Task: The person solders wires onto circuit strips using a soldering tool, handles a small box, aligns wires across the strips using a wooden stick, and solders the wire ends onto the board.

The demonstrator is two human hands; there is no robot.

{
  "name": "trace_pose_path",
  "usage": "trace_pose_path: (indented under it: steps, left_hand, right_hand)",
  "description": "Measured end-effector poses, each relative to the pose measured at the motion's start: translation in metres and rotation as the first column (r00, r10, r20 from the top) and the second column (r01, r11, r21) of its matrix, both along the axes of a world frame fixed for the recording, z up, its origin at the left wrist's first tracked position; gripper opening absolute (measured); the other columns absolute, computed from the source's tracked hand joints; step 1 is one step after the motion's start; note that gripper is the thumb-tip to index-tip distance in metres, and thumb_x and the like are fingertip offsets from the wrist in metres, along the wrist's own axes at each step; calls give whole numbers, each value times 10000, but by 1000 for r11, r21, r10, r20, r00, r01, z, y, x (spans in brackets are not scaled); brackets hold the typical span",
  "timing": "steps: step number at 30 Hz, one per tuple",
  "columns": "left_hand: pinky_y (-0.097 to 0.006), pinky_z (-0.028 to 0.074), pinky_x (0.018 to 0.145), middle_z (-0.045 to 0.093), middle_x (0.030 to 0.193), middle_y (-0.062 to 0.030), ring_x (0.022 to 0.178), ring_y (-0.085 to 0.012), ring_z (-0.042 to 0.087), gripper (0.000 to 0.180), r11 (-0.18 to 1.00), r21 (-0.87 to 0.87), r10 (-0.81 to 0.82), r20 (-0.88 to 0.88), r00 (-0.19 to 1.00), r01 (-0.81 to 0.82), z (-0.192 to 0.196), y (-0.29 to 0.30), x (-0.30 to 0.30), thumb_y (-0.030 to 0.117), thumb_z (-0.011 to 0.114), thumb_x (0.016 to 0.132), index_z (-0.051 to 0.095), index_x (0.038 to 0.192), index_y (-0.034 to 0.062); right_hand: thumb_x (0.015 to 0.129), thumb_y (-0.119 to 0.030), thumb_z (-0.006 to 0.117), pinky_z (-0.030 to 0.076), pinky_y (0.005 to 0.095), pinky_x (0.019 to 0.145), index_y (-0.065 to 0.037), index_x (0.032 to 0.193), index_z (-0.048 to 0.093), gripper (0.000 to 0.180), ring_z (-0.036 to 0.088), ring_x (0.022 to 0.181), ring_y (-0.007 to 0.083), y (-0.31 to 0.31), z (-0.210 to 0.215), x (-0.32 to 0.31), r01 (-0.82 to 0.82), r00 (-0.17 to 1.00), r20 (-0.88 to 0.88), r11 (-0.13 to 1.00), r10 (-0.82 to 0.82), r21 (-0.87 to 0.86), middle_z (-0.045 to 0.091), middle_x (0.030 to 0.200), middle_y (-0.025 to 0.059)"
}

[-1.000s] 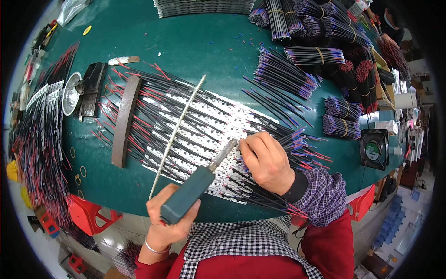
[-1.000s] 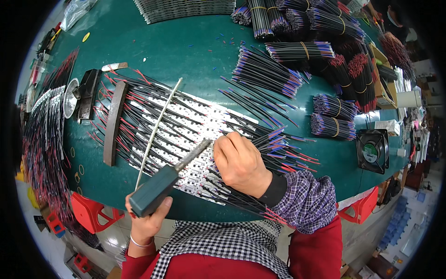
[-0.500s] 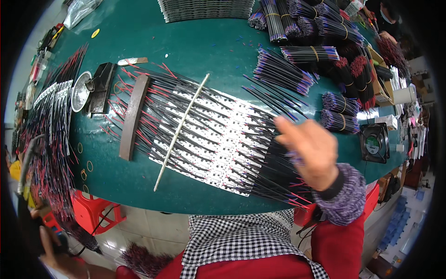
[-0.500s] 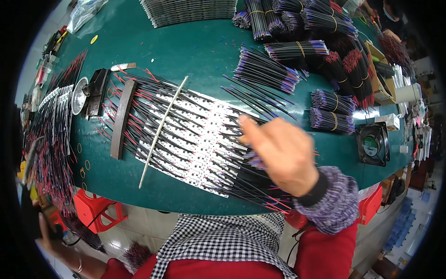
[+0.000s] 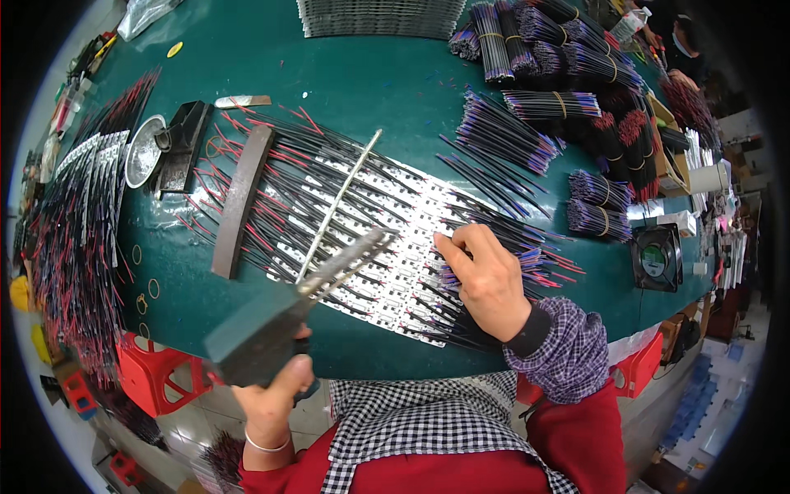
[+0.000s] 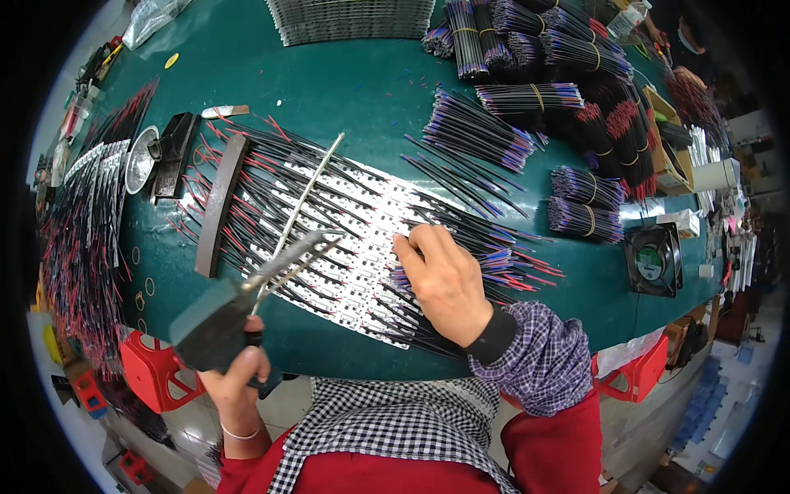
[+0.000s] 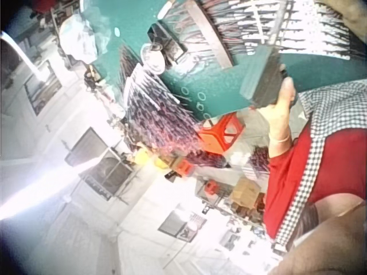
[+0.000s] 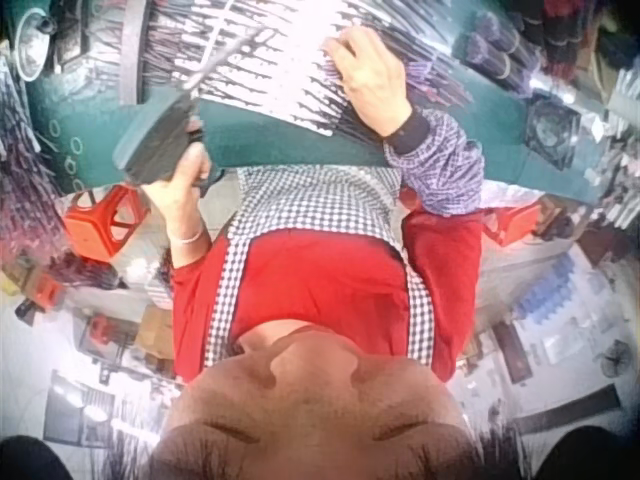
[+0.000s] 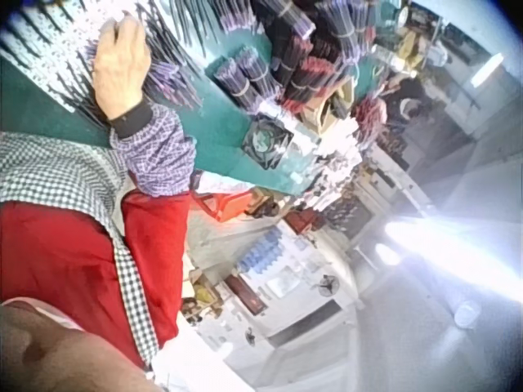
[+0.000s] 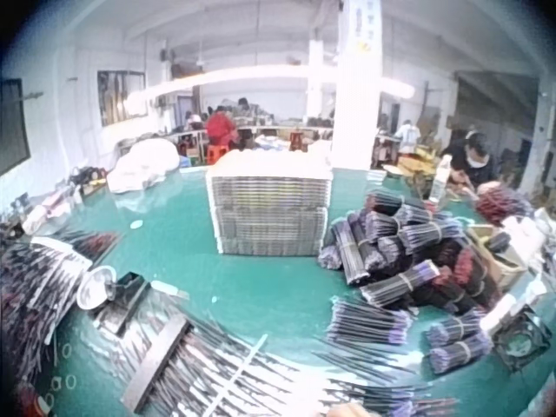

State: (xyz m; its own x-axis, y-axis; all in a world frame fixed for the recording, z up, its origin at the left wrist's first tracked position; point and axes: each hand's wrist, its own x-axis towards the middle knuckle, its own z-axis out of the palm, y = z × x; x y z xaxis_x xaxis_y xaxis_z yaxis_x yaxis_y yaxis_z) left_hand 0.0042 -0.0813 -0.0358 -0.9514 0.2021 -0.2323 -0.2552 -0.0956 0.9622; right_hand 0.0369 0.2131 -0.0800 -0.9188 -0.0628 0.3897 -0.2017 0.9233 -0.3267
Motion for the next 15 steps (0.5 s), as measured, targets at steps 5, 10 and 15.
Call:
trace_pose_path:
  steps: [5,10,15]
  left_hand:
    - [-241,456,529,692,1106,-177,600,-124,574,481,950,-242,-228,-115,967,196,-29,-2,10,-59,693,810,583,1279,-78]
    - [-268,519,667,701,881,-125,710,-185,664,244,930,-326,-239,-179,954,171,-19,25,5,-14,777,771,720,1005,-51]
    - [-274,504,641,680,873,-128,710,-182,637,195,906,-361,-318,-239,918,220,-15,33,-3,-26,752,786,705,970,-71]
  right_hand:
    - [739,1,651,521,329,663,31,1065,668,328,598,838,238,-4,-3,-2,-45,999,21,999,45,28,568,936,94]
    - [730,-28,651,515,326,643,5,993,668,265,603,801,228,-4,-7,-4,-66,998,-18,998,66,3,584,876,73]
    - [740,-53,645,508,316,637,2,988,668,255,601,800,219,-2,-5,-4,-65,998,-4,998,65,16,574,870,68]
